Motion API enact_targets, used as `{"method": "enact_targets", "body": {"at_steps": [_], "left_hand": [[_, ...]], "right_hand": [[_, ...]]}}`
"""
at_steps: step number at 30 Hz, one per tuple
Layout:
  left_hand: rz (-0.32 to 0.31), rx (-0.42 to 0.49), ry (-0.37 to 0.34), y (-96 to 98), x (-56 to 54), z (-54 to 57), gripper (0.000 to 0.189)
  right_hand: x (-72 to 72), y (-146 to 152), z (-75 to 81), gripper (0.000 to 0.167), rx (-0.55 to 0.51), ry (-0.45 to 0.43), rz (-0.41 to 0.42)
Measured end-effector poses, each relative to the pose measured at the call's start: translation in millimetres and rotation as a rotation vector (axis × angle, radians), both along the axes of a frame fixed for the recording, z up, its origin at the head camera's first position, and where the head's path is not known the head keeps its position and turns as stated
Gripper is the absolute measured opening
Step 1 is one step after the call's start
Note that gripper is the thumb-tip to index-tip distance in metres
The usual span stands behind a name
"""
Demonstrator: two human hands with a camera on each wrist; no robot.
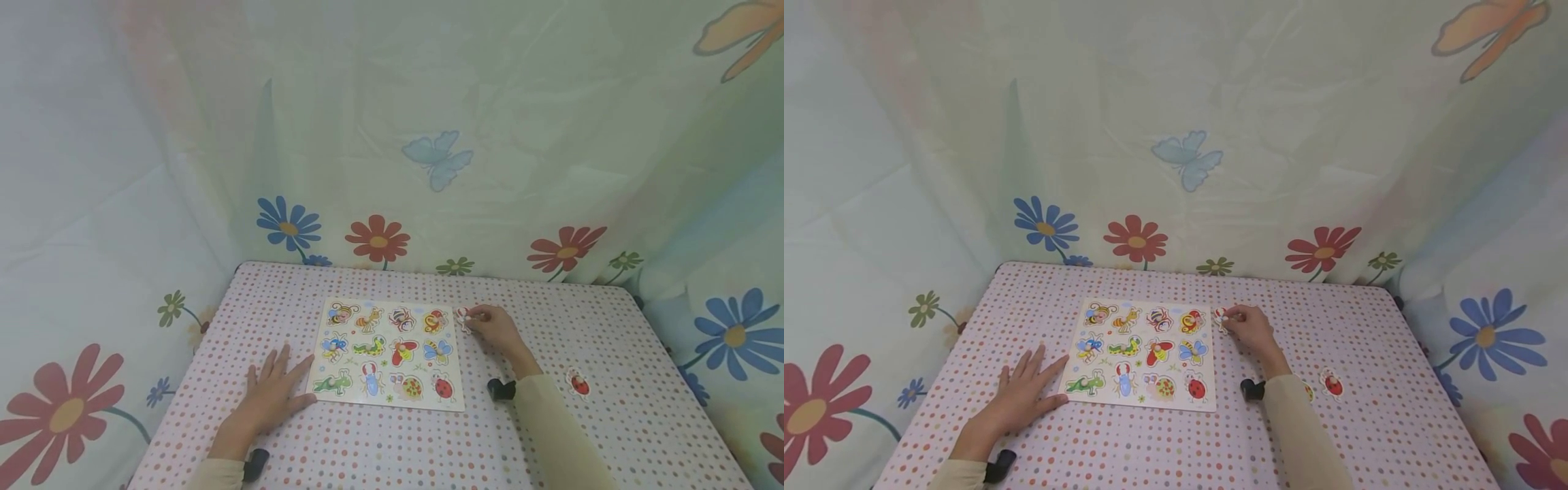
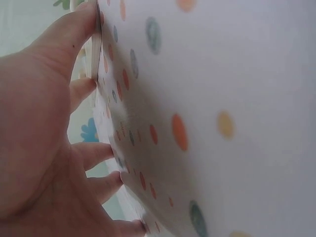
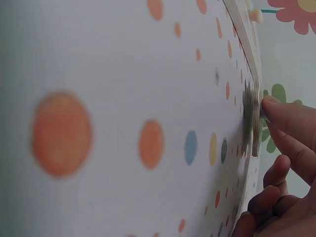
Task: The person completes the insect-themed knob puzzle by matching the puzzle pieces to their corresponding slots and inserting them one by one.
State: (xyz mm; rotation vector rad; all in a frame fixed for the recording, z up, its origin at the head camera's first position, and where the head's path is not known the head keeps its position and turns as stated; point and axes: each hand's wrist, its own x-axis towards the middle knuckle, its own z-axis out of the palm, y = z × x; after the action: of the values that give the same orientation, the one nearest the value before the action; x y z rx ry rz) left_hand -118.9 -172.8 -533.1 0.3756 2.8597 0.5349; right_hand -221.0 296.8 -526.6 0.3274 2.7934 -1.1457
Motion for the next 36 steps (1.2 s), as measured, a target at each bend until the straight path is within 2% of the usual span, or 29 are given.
{"method": "enact_targets", "body": {"at_steps": [4,9,16,21,24,28,36], "left_hand": [[-0.003,0.001,0.000,0.1,0.1,1.2,0.077],[-0.006,0.001,0.008,-0.1,0.0,1.5,0.077],[0.000,0.022,0.002,-1.5,-0.4,-0.5,0.077],[-0.003,0.027,-0.002,-2.0,-0.4,-2.1,0.078],[-0.003,0.022,-0.001,-2.2,0.2,-2.0,0.077],[-0.006,0.018,-0.002,-1.8,0.0,-1.3,0.077],[-0.005,0.026,0.000,-1.7,0.7,1.1,0.077]], "right_hand": [[3.1,-1,2.0,0.029,0.011,0.017,-0.009],[9.3,-6,7.3,0.028,-0.023,0.031,-0.004],[25.4,-26,14.5,0.025,-0.059,0.059,0.011],[37.4,-41,13.3,0.021,-0.116,0.085,0.041],[41.6,-47,9.7,0.019,-0.114,0.086,0.055],[42.3,-52,5.2,0.016,-0.086,0.080,0.053],[39.3,-53,6.3,0.017,-0.042,0.073,0.089]]}}
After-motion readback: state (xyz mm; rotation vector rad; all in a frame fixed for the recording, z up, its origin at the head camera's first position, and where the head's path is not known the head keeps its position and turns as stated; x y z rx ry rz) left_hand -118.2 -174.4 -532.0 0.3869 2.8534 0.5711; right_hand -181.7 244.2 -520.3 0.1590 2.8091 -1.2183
